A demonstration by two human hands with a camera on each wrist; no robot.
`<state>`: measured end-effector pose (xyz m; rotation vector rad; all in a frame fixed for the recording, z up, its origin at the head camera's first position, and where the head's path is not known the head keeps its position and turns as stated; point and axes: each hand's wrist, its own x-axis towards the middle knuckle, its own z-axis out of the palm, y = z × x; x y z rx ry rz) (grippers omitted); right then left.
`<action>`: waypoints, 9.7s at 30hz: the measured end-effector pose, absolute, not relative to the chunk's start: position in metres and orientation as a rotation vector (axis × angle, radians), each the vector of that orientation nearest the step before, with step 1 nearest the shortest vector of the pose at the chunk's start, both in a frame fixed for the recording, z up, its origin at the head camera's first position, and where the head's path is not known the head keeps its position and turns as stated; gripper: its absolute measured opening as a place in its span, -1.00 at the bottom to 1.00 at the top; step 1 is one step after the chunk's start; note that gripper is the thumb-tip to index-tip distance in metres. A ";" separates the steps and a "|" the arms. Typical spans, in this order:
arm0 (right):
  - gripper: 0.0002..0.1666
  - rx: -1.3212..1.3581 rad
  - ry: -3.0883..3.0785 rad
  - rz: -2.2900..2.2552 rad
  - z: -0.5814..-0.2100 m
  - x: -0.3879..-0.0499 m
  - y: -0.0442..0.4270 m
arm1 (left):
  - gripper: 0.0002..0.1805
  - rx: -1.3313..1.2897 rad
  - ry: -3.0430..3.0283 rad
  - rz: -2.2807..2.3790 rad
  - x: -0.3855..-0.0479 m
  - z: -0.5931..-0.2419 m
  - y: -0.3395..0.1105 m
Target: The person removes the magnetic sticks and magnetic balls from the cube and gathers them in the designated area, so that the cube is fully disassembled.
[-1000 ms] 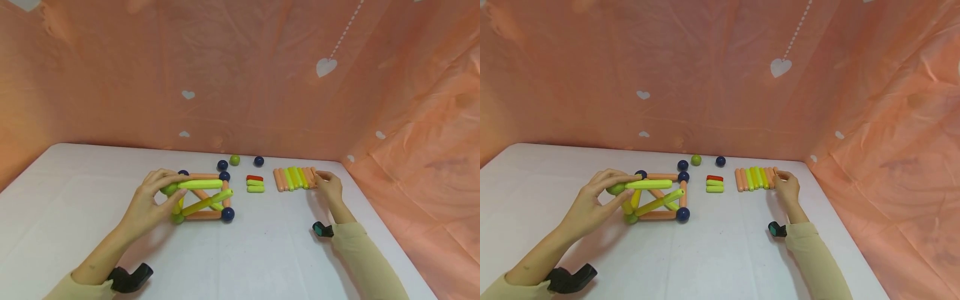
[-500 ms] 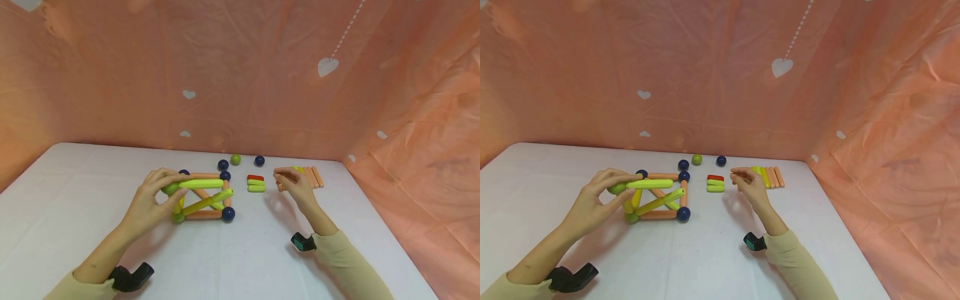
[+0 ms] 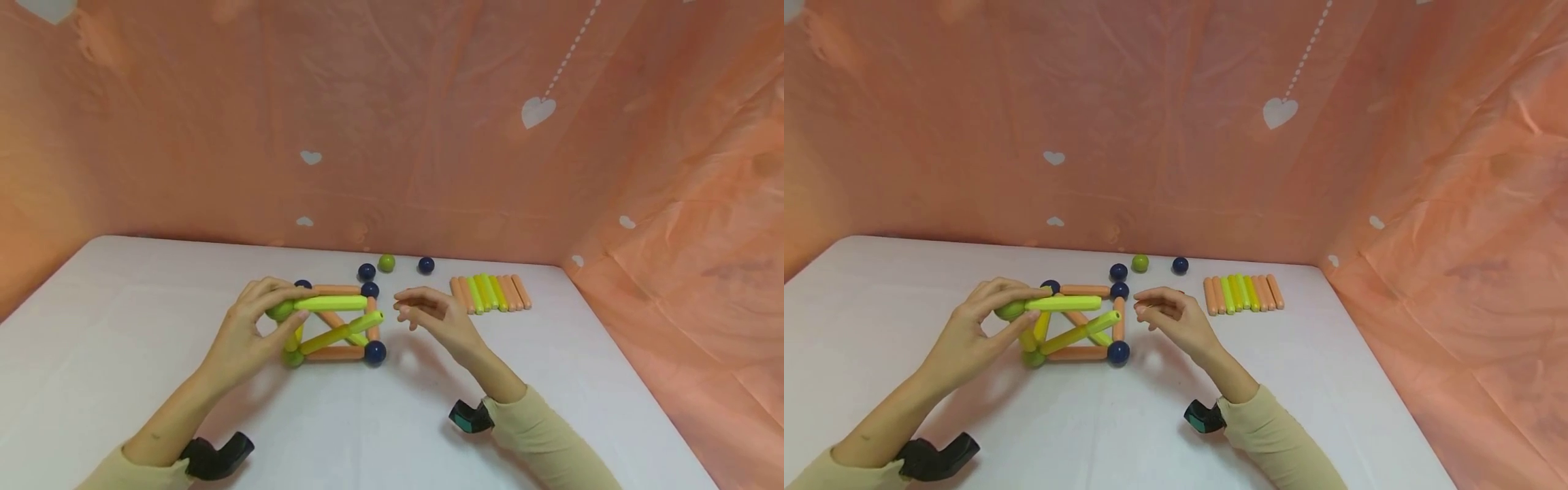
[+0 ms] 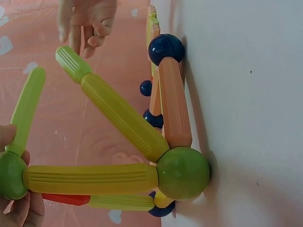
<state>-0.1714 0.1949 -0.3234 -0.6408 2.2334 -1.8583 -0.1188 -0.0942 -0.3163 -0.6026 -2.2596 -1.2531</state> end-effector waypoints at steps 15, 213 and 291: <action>-0.58 -0.712 2.069 -1.833 -0.325 -0.161 0.168 | -0.67 -0.596 -2.258 -1.267 -0.119 -0.315 -0.093; -0.70 -0.681 2.229 -1.532 -0.344 -0.163 0.158 | -0.49 -0.555 -2.286 -1.224 -0.111 -0.313 -0.103; -0.51 -0.464 2.500 -1.280 -0.344 -0.159 0.195 | -0.52 -0.686 -2.575 -1.113 -0.151 -0.331 -0.114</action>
